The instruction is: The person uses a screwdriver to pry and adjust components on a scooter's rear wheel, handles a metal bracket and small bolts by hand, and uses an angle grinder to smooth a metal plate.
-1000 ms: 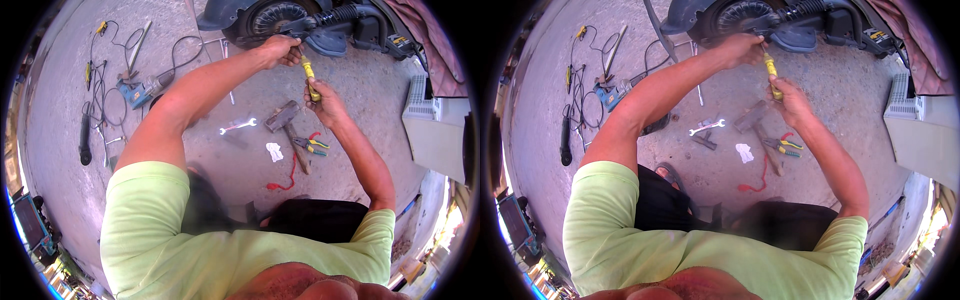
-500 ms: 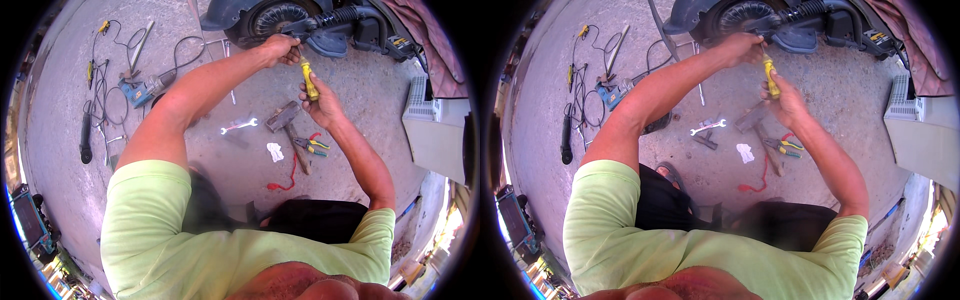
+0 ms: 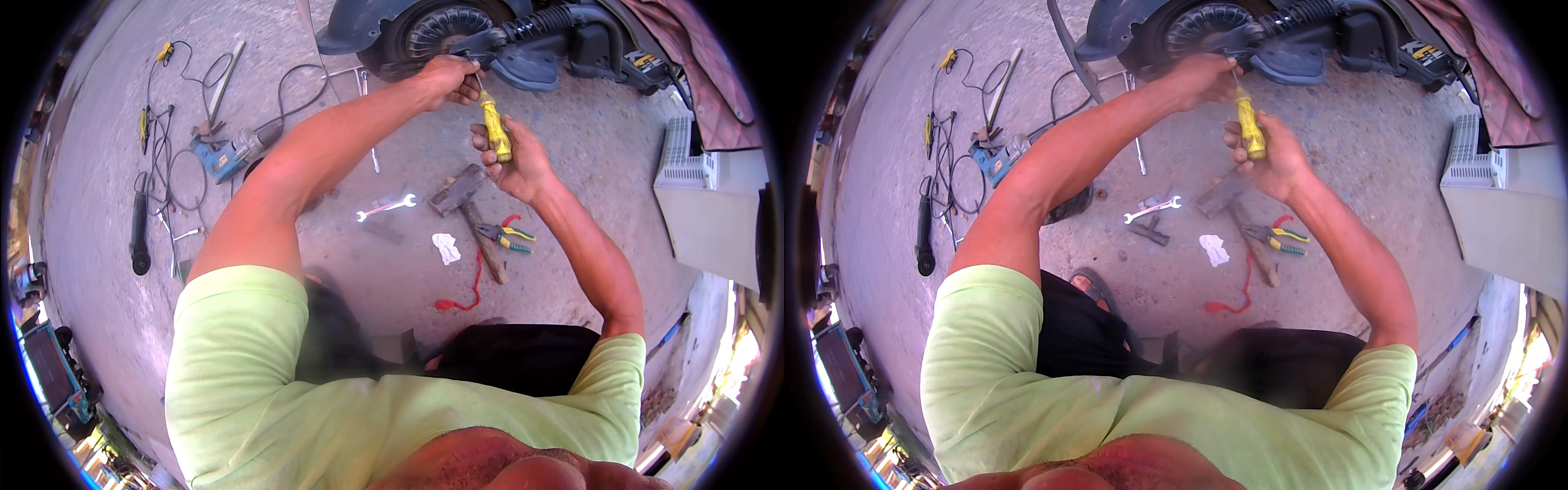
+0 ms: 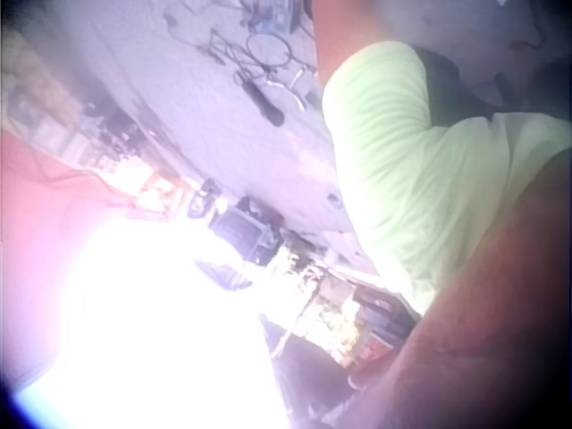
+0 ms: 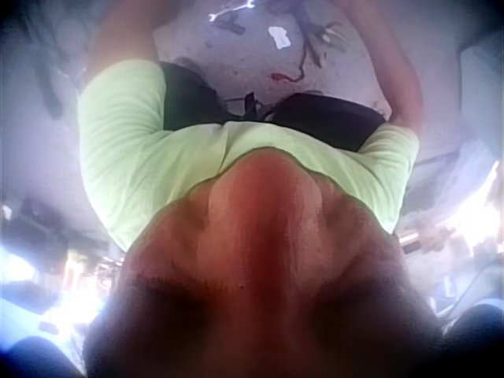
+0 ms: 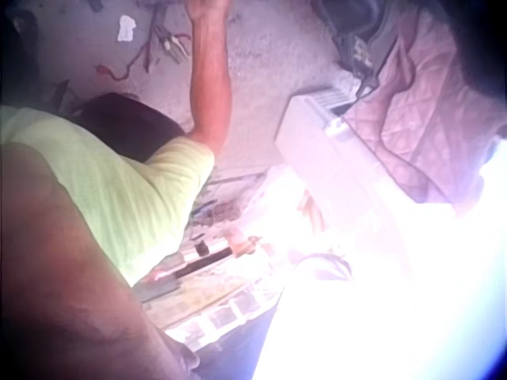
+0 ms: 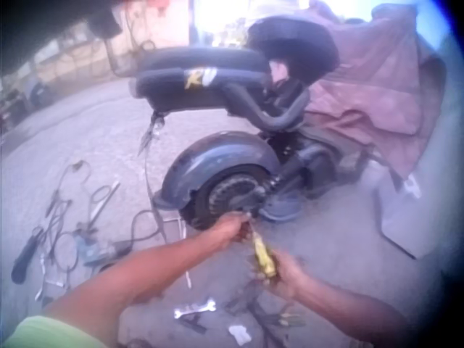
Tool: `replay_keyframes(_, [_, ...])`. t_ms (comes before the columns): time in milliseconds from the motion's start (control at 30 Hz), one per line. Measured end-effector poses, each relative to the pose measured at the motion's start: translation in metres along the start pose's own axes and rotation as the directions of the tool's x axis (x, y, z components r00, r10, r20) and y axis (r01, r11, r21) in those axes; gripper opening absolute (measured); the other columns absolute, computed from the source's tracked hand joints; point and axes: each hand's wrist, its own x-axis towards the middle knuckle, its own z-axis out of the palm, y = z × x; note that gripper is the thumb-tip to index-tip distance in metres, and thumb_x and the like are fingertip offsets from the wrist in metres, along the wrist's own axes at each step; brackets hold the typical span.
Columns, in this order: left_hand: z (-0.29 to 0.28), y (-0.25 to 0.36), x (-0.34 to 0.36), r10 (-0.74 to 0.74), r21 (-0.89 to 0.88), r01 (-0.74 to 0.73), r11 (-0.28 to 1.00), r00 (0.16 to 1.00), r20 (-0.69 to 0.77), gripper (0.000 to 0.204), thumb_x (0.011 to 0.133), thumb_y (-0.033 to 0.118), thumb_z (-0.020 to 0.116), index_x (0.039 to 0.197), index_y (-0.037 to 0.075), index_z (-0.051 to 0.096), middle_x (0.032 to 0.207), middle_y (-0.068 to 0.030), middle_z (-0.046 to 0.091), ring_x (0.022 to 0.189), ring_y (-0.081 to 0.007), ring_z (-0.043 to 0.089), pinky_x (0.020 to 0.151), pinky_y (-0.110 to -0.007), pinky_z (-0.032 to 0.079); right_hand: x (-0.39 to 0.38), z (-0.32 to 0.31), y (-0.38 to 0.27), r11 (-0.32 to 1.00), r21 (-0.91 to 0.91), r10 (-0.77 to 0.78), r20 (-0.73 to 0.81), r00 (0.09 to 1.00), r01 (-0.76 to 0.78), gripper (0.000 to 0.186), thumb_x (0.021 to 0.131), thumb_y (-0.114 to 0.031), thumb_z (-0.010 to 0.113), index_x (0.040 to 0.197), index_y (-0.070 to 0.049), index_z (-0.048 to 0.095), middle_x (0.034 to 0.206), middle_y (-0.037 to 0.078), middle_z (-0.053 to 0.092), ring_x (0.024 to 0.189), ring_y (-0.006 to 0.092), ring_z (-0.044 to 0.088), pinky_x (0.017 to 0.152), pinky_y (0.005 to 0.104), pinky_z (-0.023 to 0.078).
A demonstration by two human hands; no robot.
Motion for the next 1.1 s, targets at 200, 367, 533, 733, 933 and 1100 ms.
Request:
replay_keyframes(200, [-0.004,-0.001,-0.002,-0.003,-0.029,0.004,1.0,1.0,0.021,0.03,0.103,0.031,0.053,0.106,0.004,0.065,0.088,-0.0074,0.067,0.076,-0.0183,0.066,0.065,-0.034,0.053,-0.004,0.004,-0.002,0.859,-0.507,-0.225,-0.238,0.945,0.077,0.036,0.096,-0.042,0.062,0.106,-0.008,0.062,0.089,0.001,0.063,0.072,0.0099,0.056,0.065,0.0266,0.042])
replay_keyframes(367, [-0.04,-0.024,-0.017,-0.171,0.137,0.188,0.973,0.977,-0.128,0.04,0.099,0.041,0.058,0.116,0.005,0.063,0.101,-0.0109,0.068,0.082,-0.0186,0.066,0.069,-0.035,0.052,-0.001,-0.011,-0.005,0.86,-0.505,-0.238,-0.264,0.935,0.076,0.033,0.093,-0.041,0.064,0.104,-0.01,0.062,0.087,-0.001,0.062,0.071,0.0088,0.056,0.067,0.0273,0.042])
replay_keyframes(533, [-0.102,-0.051,-0.032,-0.174,0.103,0.231,0.968,0.903,-0.392,0.043,0.097,0.038,0.064,0.121,0.004,0.055,0.105,-0.0123,0.067,0.084,-0.0206,0.068,0.068,-0.036,0.054,0.0,-0.003,-0.007,0.874,-0.482,-0.203,-0.241,0.949,0.065,0.031,0.094,-0.039,0.064,0.104,-0.01,0.062,0.087,-0.001,0.062,0.072,0.0089,0.056,0.067,0.028,0.042])
replay_keyframes(733, [-0.126,-0.043,-0.035,-0.013,0.018,0.019,1.0,0.953,-0.303,0.031,0.1,0.026,0.062,0.118,0.002,0.054,0.107,-0.0145,0.066,0.089,-0.0252,0.069,0.074,-0.036,0.056,0.004,-0.003,-0.001,0.881,-0.468,-0.19,-0.213,0.959,0.07,0.032,0.094,-0.04,0.065,0.106,-0.01,0.062,0.09,0.001,0.063,0.073,0.0097,0.057,0.069,0.0299,0.043])
replay_keyframes(933, [-0.128,-0.021,-0.077,0.14,-0.039,-0.152,0.988,0.966,-0.216,0.022,0.101,0.022,0.059,0.114,0.004,0.056,0.105,-0.0131,0.068,0.092,-0.023,0.068,0.077,-0.035,0.055,0.006,-0.011,-0.001,0.878,-0.473,-0.196,-0.217,0.956,0.073,0.033,0.095,-0.04,0.063,0.108,-0.01,0.062,0.091,0.0,0.062,0.074,0.0104,0.056,0.071,0.03,0.043])
replay_keyframes(1100, [-0.122,-0.003,-0.083,0.152,-0.141,-0.187,0.972,0.962,-0.229,0.021,0.101,0.021,0.06,0.114,0.004,0.057,0.109,-0.0139,0.068,0.094,-0.022,0.067,0.081,-0.036,0.053,0.01,-0.015,0.004,0.883,-0.464,-0.186,-0.214,0.959,0.067,0.033,0.096,-0.04,0.061,0.11,-0.01,0.061,0.091,0.001,0.062,0.075,0.0106,0.056,0.071,0.0293,0.043])
